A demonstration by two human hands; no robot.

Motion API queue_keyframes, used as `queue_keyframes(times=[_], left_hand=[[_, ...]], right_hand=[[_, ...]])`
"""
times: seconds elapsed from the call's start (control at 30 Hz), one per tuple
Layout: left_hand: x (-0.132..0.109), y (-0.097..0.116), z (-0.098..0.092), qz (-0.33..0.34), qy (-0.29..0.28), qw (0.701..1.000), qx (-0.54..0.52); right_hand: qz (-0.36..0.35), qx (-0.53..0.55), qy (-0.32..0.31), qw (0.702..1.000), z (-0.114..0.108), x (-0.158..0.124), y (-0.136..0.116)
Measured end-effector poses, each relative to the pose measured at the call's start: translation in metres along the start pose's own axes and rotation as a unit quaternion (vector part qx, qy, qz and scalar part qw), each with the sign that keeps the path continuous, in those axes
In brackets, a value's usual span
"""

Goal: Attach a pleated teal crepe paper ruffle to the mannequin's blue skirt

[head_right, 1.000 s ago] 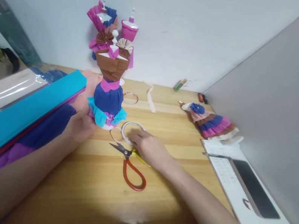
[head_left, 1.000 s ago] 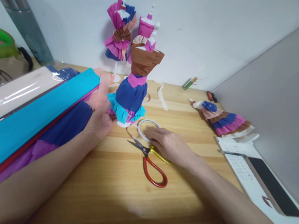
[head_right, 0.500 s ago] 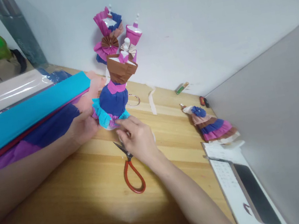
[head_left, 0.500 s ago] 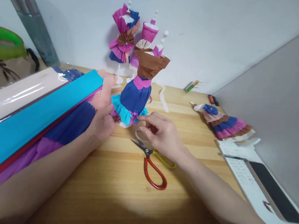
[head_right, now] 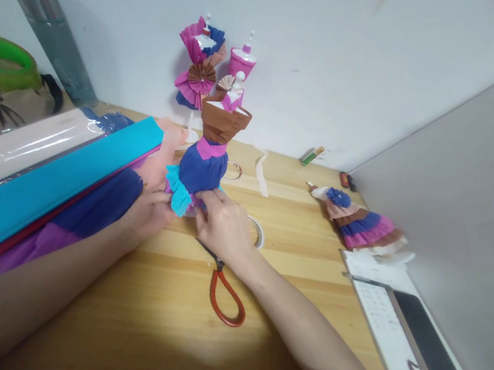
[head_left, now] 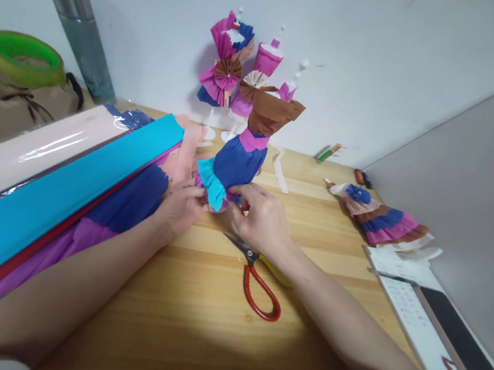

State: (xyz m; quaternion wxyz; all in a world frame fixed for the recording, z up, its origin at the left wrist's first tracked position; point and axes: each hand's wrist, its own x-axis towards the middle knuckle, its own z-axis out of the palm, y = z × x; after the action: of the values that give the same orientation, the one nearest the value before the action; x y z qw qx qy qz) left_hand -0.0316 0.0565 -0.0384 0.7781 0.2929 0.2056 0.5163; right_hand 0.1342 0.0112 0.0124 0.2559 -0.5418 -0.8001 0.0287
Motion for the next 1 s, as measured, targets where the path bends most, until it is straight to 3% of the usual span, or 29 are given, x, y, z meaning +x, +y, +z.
queue_keyframes(times=[0.37, 0.67, 0.8, 1.0], left_hand=[[0.0, -0.003, -0.006, -0.001, -0.022, 1.0, 0.001], [0.002, -0.006, -0.007, 0.0, -0.016, 1.0, -0.022], [0.003, -0.007, -0.008, 0.001, -0.019, 0.999, -0.027], [0.003, -0.006, -0.011, -0.01, -0.022, 0.999, -0.039]], right_hand=[[0.007, 0.096, 0.02, 0.995, 0.0, -0.006, 0.001], [0.103, 0.232, -0.032, 0.967, 0.002, -0.006, -0.005], [0.135, 0.224, -0.007, 0.965, 0.007, -0.005, -0.005], [0.115, 0.182, 0.02, 0.976, -0.003, 0.002, -0.006]])
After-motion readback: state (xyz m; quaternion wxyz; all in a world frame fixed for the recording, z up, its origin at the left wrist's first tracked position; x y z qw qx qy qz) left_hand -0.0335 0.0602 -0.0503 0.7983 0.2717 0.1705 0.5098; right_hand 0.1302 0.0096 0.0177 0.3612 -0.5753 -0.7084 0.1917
